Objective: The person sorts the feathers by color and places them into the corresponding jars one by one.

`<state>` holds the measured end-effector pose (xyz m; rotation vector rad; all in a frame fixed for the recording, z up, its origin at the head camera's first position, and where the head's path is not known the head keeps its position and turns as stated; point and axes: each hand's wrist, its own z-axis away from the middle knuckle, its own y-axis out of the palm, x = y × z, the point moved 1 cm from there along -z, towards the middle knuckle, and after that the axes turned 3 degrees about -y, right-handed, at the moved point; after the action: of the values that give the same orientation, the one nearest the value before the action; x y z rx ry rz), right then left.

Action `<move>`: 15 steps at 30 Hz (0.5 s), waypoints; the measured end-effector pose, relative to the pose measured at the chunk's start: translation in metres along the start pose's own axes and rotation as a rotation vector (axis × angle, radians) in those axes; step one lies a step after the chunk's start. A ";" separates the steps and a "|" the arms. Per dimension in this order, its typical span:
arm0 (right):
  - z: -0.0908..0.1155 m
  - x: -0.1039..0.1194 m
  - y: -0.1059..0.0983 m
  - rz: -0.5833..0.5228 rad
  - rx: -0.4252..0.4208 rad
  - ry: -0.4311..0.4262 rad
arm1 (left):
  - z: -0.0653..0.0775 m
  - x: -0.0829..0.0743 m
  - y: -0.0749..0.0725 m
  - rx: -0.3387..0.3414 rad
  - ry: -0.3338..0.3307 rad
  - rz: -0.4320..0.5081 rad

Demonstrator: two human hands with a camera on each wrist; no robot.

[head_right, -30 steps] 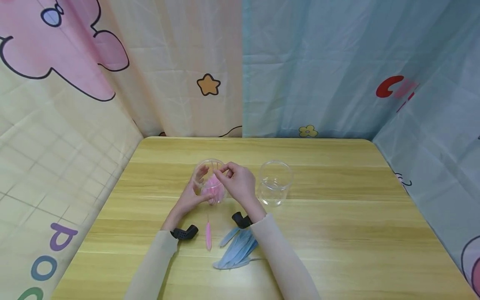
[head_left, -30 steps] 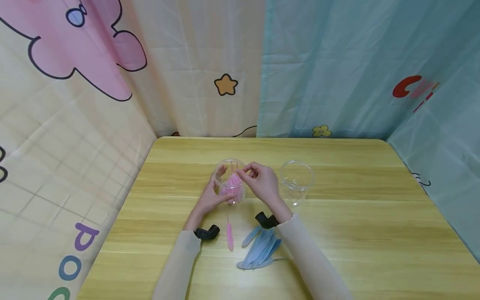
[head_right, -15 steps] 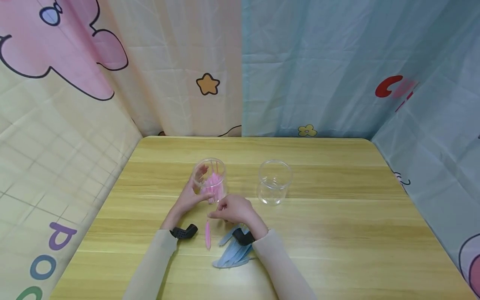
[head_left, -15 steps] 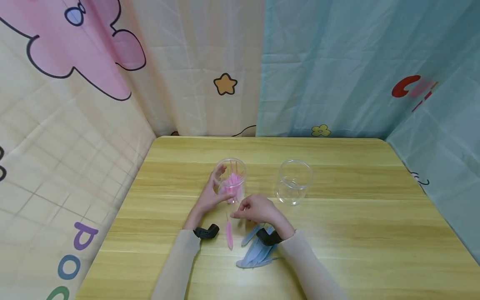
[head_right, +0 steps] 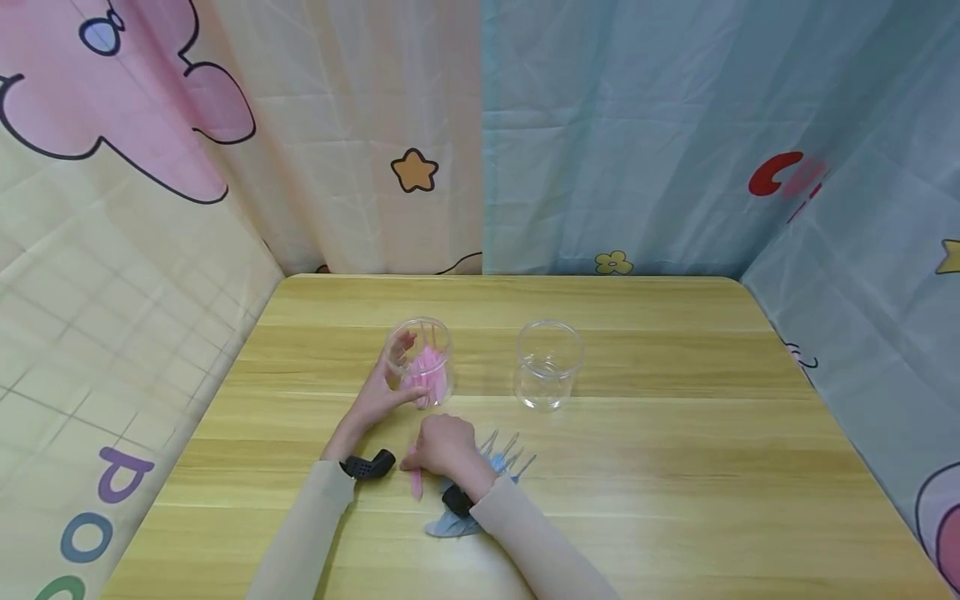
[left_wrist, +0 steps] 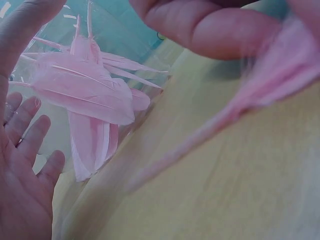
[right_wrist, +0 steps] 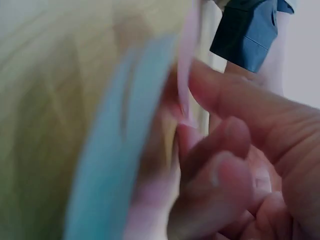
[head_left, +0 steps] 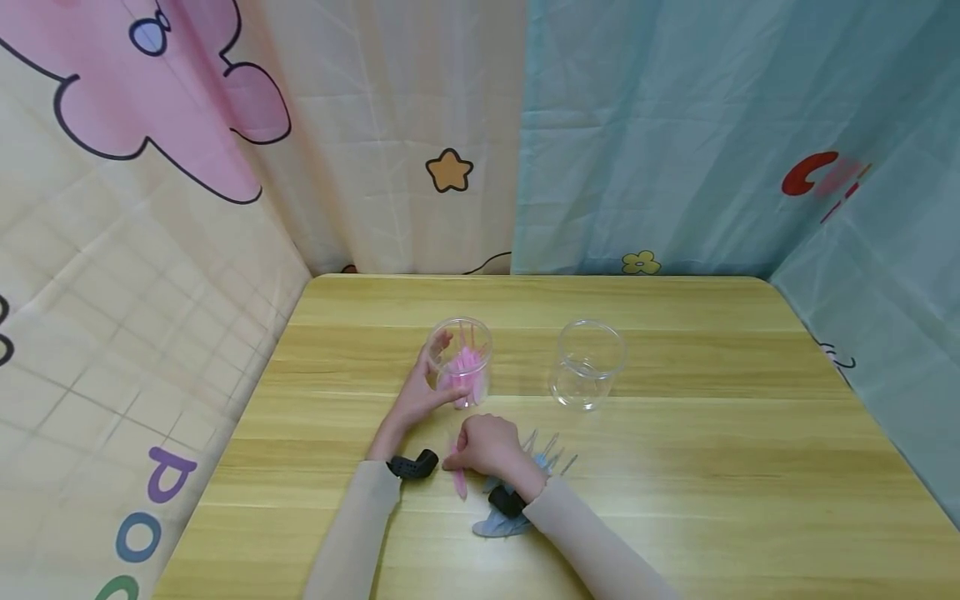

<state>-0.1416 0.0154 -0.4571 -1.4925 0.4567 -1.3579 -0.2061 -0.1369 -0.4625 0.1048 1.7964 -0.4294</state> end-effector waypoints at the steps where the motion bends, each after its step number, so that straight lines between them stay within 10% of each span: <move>1: -0.001 0.001 0.001 -0.002 -0.005 0.002 | 0.000 0.000 0.000 0.000 0.004 0.001; 15: -0.008 0.002 0.004 -0.084 0.013 -0.016 | 0.000 0.001 0.000 0.007 0.001 0.005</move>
<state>-0.1468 0.0087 -0.4604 -1.5258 0.3779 -1.4106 -0.2067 -0.1368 -0.4634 0.1145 1.7956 -0.4315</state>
